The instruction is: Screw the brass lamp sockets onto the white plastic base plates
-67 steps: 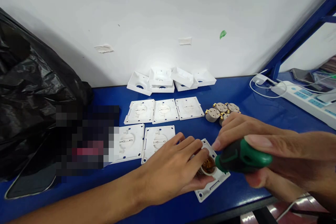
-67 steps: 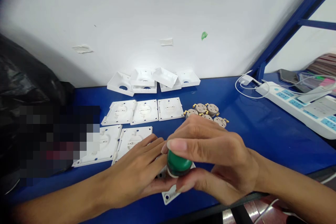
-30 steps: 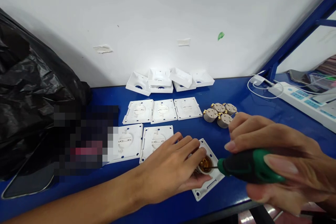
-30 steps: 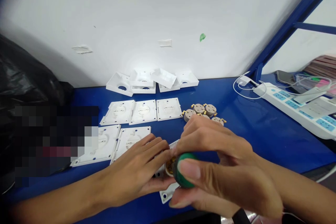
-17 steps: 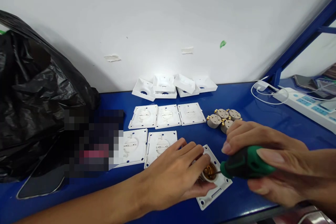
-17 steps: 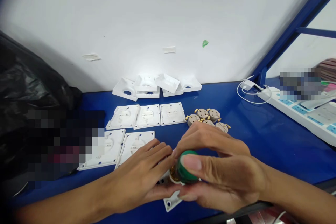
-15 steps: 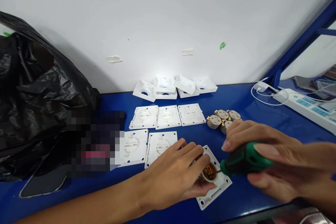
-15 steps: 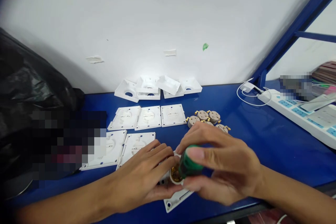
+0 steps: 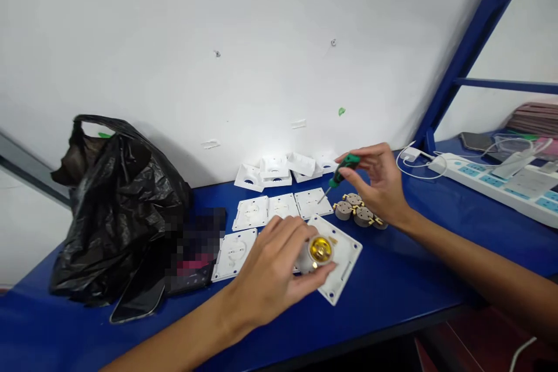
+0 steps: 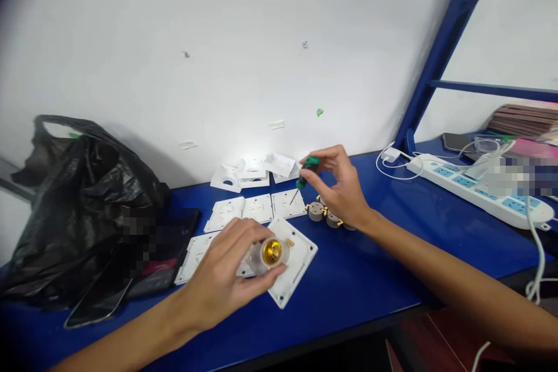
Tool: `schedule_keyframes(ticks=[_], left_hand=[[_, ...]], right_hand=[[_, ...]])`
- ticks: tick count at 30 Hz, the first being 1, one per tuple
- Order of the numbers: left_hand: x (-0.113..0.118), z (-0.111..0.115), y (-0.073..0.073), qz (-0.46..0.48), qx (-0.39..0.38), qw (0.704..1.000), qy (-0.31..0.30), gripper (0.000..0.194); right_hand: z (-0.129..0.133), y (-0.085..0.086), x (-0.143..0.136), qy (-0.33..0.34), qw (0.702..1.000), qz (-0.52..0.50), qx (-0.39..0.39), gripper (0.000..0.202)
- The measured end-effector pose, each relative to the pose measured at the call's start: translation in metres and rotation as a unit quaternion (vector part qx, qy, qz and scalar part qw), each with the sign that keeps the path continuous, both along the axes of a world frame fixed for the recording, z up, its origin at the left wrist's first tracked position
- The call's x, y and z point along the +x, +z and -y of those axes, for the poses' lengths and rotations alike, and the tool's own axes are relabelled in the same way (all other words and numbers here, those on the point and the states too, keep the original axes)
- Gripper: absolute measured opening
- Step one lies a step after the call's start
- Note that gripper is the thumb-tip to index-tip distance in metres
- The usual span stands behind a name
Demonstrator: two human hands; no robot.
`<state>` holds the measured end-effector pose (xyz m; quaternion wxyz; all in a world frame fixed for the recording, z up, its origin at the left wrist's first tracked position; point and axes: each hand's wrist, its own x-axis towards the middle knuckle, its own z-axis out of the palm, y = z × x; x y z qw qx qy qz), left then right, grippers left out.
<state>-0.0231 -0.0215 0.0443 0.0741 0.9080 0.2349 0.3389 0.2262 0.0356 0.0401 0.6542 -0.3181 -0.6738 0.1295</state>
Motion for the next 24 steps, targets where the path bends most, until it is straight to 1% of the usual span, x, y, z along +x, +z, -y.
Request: schedule_keyframes(ticks=[2,4,7,9,12,15,18,21,24], left_hand=[[-0.009,-0.008,0.008,0.025,-0.016,0.998,0.047,0.020],[-0.018,-0.019,0.013,0.034,-0.019,0.995,0.089,0.015],[-0.027,-0.036,0.017,0.041,-0.026,0.989,0.139,0.014],[-0.027,-0.045,0.018,0.039,-0.032,0.986,0.160,0.015],[-0.016,-0.057,0.015,0.015,-0.041,0.984,0.170,0.016],[0.001,-0.069,0.009,-0.029,-0.055,0.982,0.177,0.019],[0.019,-0.079,-0.001,-0.081,-0.072,0.977,0.184,0.024],[0.033,-0.087,-0.010,-0.118,-0.094,0.968,0.200,0.035],[0.043,-0.091,-0.016,-0.140,-0.108,0.961,0.211,0.036]], right_hand=[[-0.005,-0.005,-0.004,0.003,0.999,0.045,-0.019,0.027],[-0.007,-0.010,-0.006,0.003,0.996,0.082,-0.039,0.024],[-0.007,-0.015,-0.004,0.002,0.993,0.100,-0.063,0.028],[-0.004,-0.016,-0.001,0.010,0.992,0.101,-0.082,0.031],[0.005,-0.017,0.001,0.044,0.986,0.108,-0.118,0.031],[0.011,-0.017,0.001,0.066,0.983,0.104,-0.136,0.029],[0.012,-0.018,0.002,0.062,0.987,0.076,-0.131,0.031],[0.010,-0.020,0.005,0.046,0.990,0.043,-0.126,0.033],[0.006,-0.021,0.008,0.038,0.991,0.030,-0.124,0.033]])
